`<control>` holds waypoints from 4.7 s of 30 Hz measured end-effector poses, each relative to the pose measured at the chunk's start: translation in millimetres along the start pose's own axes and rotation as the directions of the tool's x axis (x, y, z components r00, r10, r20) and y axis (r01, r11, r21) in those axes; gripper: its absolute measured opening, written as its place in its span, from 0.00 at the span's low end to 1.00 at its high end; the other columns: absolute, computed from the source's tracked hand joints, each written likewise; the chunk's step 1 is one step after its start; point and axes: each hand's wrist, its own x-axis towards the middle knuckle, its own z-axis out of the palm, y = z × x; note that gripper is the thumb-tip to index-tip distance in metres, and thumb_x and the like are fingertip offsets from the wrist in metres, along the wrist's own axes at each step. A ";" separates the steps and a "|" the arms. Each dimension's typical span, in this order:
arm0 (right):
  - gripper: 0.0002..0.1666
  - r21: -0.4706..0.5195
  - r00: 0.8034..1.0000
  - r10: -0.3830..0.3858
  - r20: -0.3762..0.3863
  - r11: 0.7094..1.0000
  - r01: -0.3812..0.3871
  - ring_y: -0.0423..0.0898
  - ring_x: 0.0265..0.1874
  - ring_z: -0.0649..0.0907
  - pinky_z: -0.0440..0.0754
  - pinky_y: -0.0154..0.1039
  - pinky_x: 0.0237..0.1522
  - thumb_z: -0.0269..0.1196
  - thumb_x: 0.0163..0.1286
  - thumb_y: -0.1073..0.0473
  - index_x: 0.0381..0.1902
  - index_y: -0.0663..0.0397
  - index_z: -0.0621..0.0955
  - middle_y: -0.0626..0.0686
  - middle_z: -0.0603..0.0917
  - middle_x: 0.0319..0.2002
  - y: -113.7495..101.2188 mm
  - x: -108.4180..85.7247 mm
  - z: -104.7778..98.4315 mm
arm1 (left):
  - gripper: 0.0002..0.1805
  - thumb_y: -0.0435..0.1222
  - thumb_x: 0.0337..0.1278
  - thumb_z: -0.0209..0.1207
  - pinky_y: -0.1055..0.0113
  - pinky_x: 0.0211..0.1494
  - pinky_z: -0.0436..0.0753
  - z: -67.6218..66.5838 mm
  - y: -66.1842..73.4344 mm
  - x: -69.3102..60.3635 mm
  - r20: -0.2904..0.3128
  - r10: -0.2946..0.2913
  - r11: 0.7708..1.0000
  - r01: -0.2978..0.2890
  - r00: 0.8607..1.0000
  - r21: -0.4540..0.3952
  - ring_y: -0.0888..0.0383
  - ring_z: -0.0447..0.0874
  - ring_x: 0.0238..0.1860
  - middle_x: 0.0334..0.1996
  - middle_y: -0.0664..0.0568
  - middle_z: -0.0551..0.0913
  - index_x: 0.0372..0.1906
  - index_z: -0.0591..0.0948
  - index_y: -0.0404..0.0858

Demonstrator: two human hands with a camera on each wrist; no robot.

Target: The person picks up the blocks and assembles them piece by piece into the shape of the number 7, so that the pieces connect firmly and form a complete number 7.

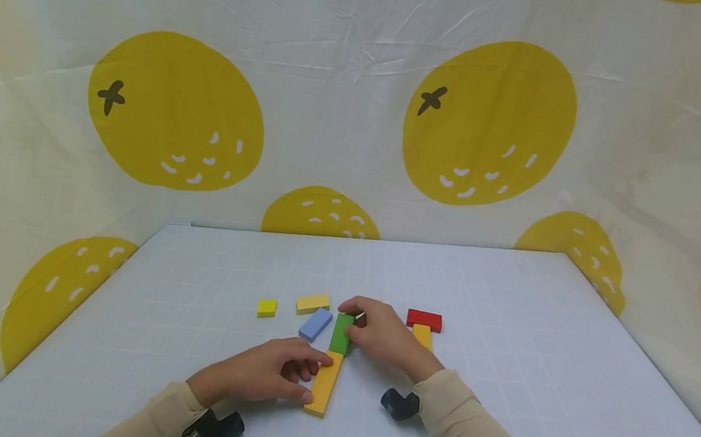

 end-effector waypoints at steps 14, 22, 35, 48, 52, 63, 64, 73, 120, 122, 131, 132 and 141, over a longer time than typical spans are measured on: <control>0.18 -0.092 1.000 -0.007 -0.028 0.996 0.005 0.44 0.47 0.81 0.82 0.45 0.53 0.67 0.68 0.62 0.56 0.44 0.83 0.42 0.82 0.52 -4.6 -4.0 1.7 | 0.25 0.44 0.56 0.72 0.72 0.47 0.80 0.1 0.5 1.3 0.001 0.017 1.000 -0.017 1.000 0.000 0.64 0.79 0.41 0.41 0.62 0.79 0.60 0.82 0.51; 0.20 -0.131 1.000 -0.024 -0.005 0.991 0.023 0.43 0.46 0.80 0.81 0.45 0.55 0.67 0.68 0.61 0.57 0.45 0.83 0.43 0.82 0.50 -6.1 -5.5 3.5 | 0.25 0.44 0.56 0.72 0.72 0.47 0.80 0.8 -0.8 0.8 -0.001 0.025 1.000 -0.025 1.000 0.003 0.65 0.79 0.41 0.41 0.62 0.79 0.60 0.82 0.50; 0.20 -0.205 0.999 -0.052 0.012 0.977 0.053 0.44 0.44 0.79 0.81 0.45 0.54 0.68 0.66 0.59 0.57 0.46 0.83 0.44 0.83 0.49 -7.1 -6.0 6.4 | 0.25 0.44 0.56 0.72 0.72 0.47 0.80 0.0 -1.8 0.4 0.003 0.012 1.000 -0.012 1.000 0.005 0.65 0.79 0.41 0.41 0.62 0.79 0.60 0.82 0.51; 0.18 -0.268 0.995 -0.086 0.040 0.959 0.094 0.44 0.46 0.79 0.80 0.47 0.57 0.68 0.67 0.59 0.55 0.49 0.84 0.45 0.83 0.50 -7.2 -6.1 5.6 | 0.25 0.44 0.56 0.72 0.72 0.48 0.80 -0.3 1.5 0.0 0.008 0.004 1.000 -0.004 1.000 0.007 0.64 0.79 0.41 0.41 0.62 0.79 0.60 0.82 0.51; 0.18 -0.298 0.994 -0.097 0.046 0.949 0.106 0.45 0.47 0.79 0.79 0.48 0.58 0.67 0.67 0.58 0.55 0.49 0.84 0.45 0.84 0.50 -5.9 -6.1 6.4 | 0.25 0.44 0.57 0.72 0.72 0.48 0.80 -0.3 1.4 -0.2 0.009 0.011 1.000 -0.011 1.000 0.008 0.65 0.79 0.41 0.41 0.62 0.79 0.60 0.82 0.51; 0.16 -0.314 0.990 -0.131 0.052 0.939 0.140 0.45 0.48 0.80 0.79 0.48 0.58 0.67 0.67 0.58 0.52 0.50 0.85 0.45 0.84 0.48 -9.0 -9.2 6.8 | 0.25 0.44 0.57 0.71 0.72 0.48 0.80 -0.8 0.9 -0.7 0.007 0.012 1.000 -0.012 1.000 0.012 0.65 0.79 0.41 0.41 0.62 0.79 0.60 0.82 0.51; 0.15 -0.312 0.990 -0.130 0.050 0.940 0.140 0.45 0.47 0.80 0.79 0.48 0.58 0.67 0.67 0.58 0.52 0.50 0.85 0.45 0.84 0.48 -9.4 -9.4 6.8 | 0.25 0.44 0.57 0.71 0.72 0.48 0.80 -0.7 0.9 -0.7 0.007 0.011 1.000 -0.011 1.000 0.012 0.65 0.79 0.41 0.41 0.62 0.79 0.60 0.82 0.51; 0.15 -0.319 0.983 -0.165 0.076 0.931 0.180 0.47 0.51 0.81 0.79 0.48 0.58 0.67 0.68 0.61 0.53 0.52 0.86 0.46 0.85 0.49 -9.9 -9.5 5.0 | 0.25 0.44 0.56 0.72 0.72 0.48 0.80 -0.7 0.3 0.3 0.006 0.004 1.000 -0.004 1.000 0.019 0.64 0.79 0.41 0.41 0.62 0.79 0.60 0.82 0.51; 0.17 -0.225 0.989 -0.150 -0.017 0.964 0.143 0.47 0.49 0.82 0.81 0.50 0.52 0.59 0.75 0.55 0.57 0.54 0.83 0.52 0.83 0.53 2.7 -18.2 -56.6 | 0.25 0.45 0.56 0.72 0.72 0.48 0.80 1.5 2.6 0.6 0.005 -0.030 0.999 0.029 1.000 0.029 0.64 0.78 0.41 0.40 0.63 0.79 0.60 0.82 0.52; 0.17 -0.218 0.991 -0.124 -0.042 0.969 0.112 0.48 0.45 0.83 0.82 0.50 0.51 0.59 0.75 0.55 0.57 0.55 0.82 0.53 0.84 0.51 11.4 -17.0 -65.7 | 0.25 0.46 0.56 0.72 0.72 0.48 0.80 1.0 2.8 0.7 0.003 -0.036 0.999 0.036 0.999 0.033 0.64 0.78 0.41 0.41 0.63 0.79 0.60 0.82 0.53; 0.19 -0.209 0.995 0.016 -0.101 0.977 -0.036 0.52 0.49 0.81 0.84 0.49 0.50 0.59 0.76 0.55 0.59 0.55 0.81 0.55 0.83 0.52 39.4 -17.4 -91.4 | 0.25 0.46 0.57 0.71 0.72 0.48 0.79 0.3 -0.4 0.3 0.011 -0.010 0.999 0.010 1.000 0.043 0.65 0.78 0.42 0.41 0.64 0.79 0.60 0.81 0.53; 0.19 -0.209 0.994 0.023 -0.106 0.977 -0.045 0.53 0.50 0.81 0.84 0.49 0.50 0.58 0.76 0.55 0.59 0.55 0.81 0.55 0.83 0.52 41.9 -17.4 -92.9 | 0.25 0.46 0.57 0.71 0.72 0.48 0.79 0.2 -0.5 0.2 0.011 -0.005 0.999 0.005 1.000 0.044 0.65 0.78 0.42 0.41 0.64 0.79 0.60 0.81 0.52; 0.22 -0.248 0.992 0.092 -0.083 0.962 -0.110 0.57 0.54 0.78 0.81 0.53 0.55 0.60 0.74 0.55 0.62 0.55 0.80 0.57 0.82 0.54 65.9 -17.5 -100.4 | 0.25 0.46 0.57 0.71 0.72 0.48 0.79 0.0 -0.7 -0.8 0.010 -0.005 0.999 0.005 1.000 0.046 0.65 0.78 0.41 0.41 0.64 0.78 0.61 0.81 0.51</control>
